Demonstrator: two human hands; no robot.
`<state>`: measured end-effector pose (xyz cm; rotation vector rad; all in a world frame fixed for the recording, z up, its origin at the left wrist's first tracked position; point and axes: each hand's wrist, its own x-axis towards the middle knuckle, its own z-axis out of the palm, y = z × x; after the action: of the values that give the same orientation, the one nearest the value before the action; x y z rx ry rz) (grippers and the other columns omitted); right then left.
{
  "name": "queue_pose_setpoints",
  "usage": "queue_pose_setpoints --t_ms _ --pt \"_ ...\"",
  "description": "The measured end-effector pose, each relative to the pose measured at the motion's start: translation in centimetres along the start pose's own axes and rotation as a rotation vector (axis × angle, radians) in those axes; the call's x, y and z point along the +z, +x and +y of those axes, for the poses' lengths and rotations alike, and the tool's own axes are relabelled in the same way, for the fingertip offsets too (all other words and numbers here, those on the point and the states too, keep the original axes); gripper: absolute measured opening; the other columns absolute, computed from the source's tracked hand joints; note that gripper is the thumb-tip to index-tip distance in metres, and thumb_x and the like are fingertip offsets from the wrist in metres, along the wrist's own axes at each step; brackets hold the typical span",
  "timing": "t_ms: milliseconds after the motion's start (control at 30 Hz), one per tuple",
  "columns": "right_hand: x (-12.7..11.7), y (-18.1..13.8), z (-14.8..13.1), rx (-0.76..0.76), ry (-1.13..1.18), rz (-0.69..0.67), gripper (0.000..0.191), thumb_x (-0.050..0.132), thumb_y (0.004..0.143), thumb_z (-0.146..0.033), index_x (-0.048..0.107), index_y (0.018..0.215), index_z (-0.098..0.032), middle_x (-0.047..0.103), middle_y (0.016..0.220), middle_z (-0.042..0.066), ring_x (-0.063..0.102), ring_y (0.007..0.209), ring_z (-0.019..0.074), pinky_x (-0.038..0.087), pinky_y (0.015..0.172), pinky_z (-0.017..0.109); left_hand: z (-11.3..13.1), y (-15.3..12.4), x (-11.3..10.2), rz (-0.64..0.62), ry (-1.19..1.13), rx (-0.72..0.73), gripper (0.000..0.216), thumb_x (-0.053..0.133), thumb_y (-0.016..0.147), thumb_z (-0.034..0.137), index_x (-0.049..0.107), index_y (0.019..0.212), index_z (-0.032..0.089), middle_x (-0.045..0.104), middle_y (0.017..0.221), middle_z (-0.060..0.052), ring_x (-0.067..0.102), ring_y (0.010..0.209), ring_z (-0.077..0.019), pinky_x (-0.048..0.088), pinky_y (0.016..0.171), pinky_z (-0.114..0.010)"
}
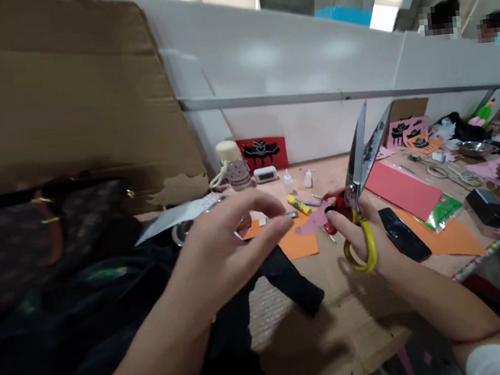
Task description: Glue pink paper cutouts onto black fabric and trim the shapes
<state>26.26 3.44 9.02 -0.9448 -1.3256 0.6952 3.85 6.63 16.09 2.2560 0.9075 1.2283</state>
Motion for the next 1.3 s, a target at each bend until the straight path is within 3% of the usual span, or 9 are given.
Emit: queue_pose_setpoints --t_ms 67,133,333,433,633,967,1067,1167,1300 --pt "1.1 1.0 -1.5 -0.065 0.039 -0.042 0.025 0.071 0.094 -0.022 0.063 0.116 -0.029 0.064 0.094 -0.002 0.061 0.075 0.0116 0.052 0.071 0.025 0.7 1.3 -1.1 0.096 -0.045 -0.041 0.033 0.07 0.09 0.053 0.075 0.107 0.024 0.079 0.094 -0.003 0.071 0.086 -0.0214 0.052 0.072 -0.028" --pt "2.1 1.9 -2.8 -0.137 0.06 -0.058 0.027 0.071 0.093 -0.02 0.062 0.116 -0.03 0.064 0.095 -0.002 0.064 0.081 0.0122 0.054 0.075 0.025 1.3 1.9 -1.4 0.086 -0.121 -0.095 0.043 0.074 0.085 0.055 0.075 0.112 0.023 0.081 0.099 -0.006 0.074 0.091 -0.0242 0.055 0.073 -0.029" --pt "5.0 3.7 -4.7 -0.298 0.088 0.04 0.026 0.068 0.091 -0.016 0.06 0.111 -0.029 0.064 0.087 -0.004 0.063 0.074 0.0115 0.055 0.067 0.023 0.4 2.3 -0.8 -0.026 -0.285 -0.153 0.029 0.078 0.082 0.044 0.078 0.096 0.019 0.078 0.084 -0.005 0.07 0.075 -0.0196 0.054 0.064 -0.026" --pt "5.7 3.9 -4.6 -0.331 0.099 0.044 0.025 0.069 0.091 -0.015 0.06 0.111 -0.029 0.064 0.087 -0.004 0.064 0.074 0.0118 0.055 0.068 0.024 -0.2 2.1 -0.8 0.019 -0.38 -0.132 0.017 0.078 0.08 0.036 0.077 0.082 0.019 0.071 0.07 -0.001 0.061 0.062 -0.0141 0.047 0.055 -0.022" --pt "5.0 3.5 -3.8 -0.318 0.101 -0.034 0.029 0.073 0.093 -0.016 0.064 0.117 -0.03 0.067 0.091 -0.002 0.065 0.077 0.0123 0.055 0.069 0.024 0.1 2.0 -0.9 0.094 -0.445 -0.129 0.013 0.076 0.083 0.03 0.073 0.074 0.02 0.064 0.063 0.001 0.056 0.058 -0.0129 0.041 0.05 -0.021" --pt "3.9 3.6 -3.5 -0.319 0.145 -0.04 0.032 0.072 0.095 -0.015 0.064 0.12 -0.033 0.062 0.098 -0.002 0.061 0.078 0.0111 0.054 0.076 0.025 -1.3 2.5 0.4 0.012 -0.423 -0.076 0.013 0.077 0.087 0.033 0.077 0.085 0.021 0.075 0.081 -0.003 0.067 0.078 -0.0179 0.053 0.071 -0.026" --pt "4.0 3.8 -3.6 -0.314 0.15 -0.067 0.026 0.07 0.098 -0.019 0.063 0.119 -0.033 0.062 0.099 -0.002 0.061 0.079 0.0116 0.053 0.074 0.026 -0.6 2.8 0.5 0.018 -0.493 -0.092 0.009 0.077 0.086 0.03 0.077 0.082 0.021 0.076 0.081 -0.002 0.07 0.078 -0.0181 0.056 0.073 -0.027" --pt "3.7 3.7 -3.0 -0.289 0.142 -0.14 0.023 0.073 0.099 -0.032 0.062 0.119 -0.033 0.061 0.095 -0.001 0.061 0.079 0.0133 0.053 0.073 0.027 0.5 2.8 0.3 0.111 -0.589 -0.148 0.009 0.076 0.085 0.027 0.074 0.079 0.022 0.079 0.085 -0.003 0.074 0.083 -0.0204 0.06 0.073 -0.028" --pt "2.4 3.2 -0.3 -0.222 0.098 -0.315 0.053 0.076 0.09 -0.063 0.059 0.129 -0.032 0.06 0.099 0.003 0.057 0.085 0.018 0.053 0.078 0.032 1.6 2.0 -0.2 0.347 -0.64 -0.222 0.005 0.074 0.085 0.026 0.073 0.081 0.023 0.08 0.089 -0.003 0.076 0.085 -0.021 0.055 0.057 -0.024"
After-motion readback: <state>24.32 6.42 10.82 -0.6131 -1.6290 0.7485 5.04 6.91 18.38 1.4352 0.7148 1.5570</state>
